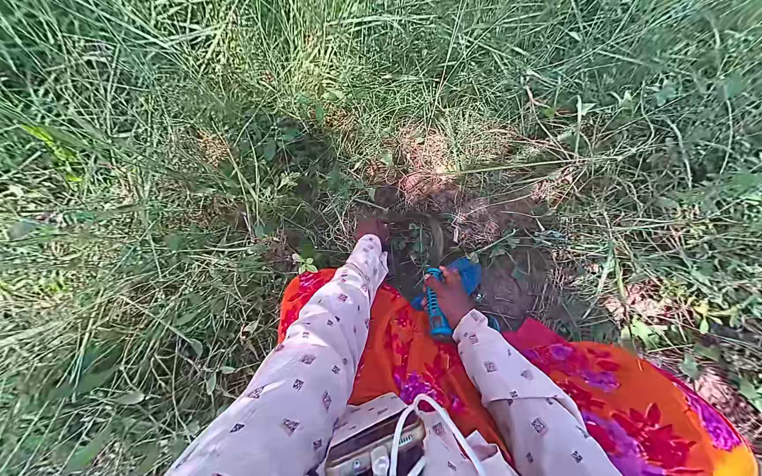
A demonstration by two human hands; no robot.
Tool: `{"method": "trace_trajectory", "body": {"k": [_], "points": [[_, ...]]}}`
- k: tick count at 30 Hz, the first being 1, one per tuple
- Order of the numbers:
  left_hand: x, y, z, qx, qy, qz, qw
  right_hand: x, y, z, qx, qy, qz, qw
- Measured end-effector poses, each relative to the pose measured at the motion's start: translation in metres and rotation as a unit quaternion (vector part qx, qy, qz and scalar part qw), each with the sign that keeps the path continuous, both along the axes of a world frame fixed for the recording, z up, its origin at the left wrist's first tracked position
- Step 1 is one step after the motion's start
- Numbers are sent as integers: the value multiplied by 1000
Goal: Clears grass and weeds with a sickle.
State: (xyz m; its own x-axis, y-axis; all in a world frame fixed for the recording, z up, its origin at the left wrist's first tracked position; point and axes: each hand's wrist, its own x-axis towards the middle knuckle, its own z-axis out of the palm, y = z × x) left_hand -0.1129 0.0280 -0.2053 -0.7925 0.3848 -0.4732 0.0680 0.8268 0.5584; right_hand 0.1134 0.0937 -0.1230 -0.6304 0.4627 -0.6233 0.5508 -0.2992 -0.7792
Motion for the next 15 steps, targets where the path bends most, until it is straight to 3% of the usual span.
{"method": "trace_trajectory", "body": {"k": [7,12,15], "points": [[4,5,-1,-50,8,-12,999,20,-5,3,23,-57,97,993],[-7,2,5,-57,-5,3,998,77,-10,40,-1,14,47,999],[-18,-3,-18,-72,29,17,997,90,-7,35,-21,58,-18,998]]}}
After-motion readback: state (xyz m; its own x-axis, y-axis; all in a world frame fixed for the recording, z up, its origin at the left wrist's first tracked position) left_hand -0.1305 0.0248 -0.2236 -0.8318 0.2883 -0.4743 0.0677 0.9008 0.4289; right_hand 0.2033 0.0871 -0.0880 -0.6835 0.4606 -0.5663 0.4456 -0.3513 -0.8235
